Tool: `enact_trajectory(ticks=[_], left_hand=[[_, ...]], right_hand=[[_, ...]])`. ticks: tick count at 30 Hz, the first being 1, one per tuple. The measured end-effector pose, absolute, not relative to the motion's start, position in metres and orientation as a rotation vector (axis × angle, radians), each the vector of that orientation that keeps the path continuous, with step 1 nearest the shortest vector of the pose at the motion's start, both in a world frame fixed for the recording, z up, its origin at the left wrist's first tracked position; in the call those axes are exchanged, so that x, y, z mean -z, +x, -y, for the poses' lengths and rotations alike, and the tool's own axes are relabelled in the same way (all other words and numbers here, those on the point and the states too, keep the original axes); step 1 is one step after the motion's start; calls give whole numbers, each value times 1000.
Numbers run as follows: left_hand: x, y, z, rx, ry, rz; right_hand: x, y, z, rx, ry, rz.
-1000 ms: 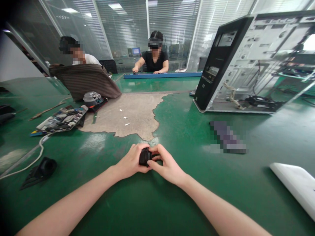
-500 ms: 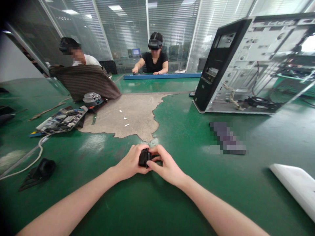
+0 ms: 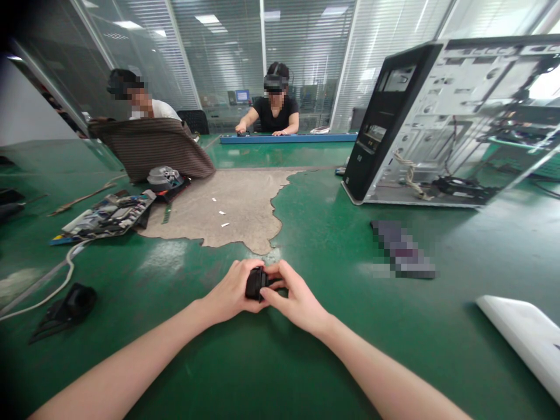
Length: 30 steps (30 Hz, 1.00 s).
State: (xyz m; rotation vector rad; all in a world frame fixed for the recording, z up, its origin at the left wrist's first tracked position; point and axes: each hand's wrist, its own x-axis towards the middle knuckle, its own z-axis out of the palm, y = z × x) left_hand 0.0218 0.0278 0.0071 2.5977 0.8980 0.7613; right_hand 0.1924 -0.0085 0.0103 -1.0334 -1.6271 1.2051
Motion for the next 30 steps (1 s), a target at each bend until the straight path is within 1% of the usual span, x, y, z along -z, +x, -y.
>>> enact_trajectory(ticks=[8, 14, 20, 30], left_hand=[[-7, 21, -28, -740, 2597, -903], [-6, 21, -28, -744, 2591, -908], [-4, 21, -29, -776, 2597, -890], [-6, 21, -28, -755, 2573, -915]], right_hand=[[-9, 191, 8, -1169, -1033, 1563], [-11, 189, 7, -1240, -1102, 1554], [-12, 192, 9, -1201, -1002, 1615], [-8, 189, 7, -1201, -1104, 1566]])
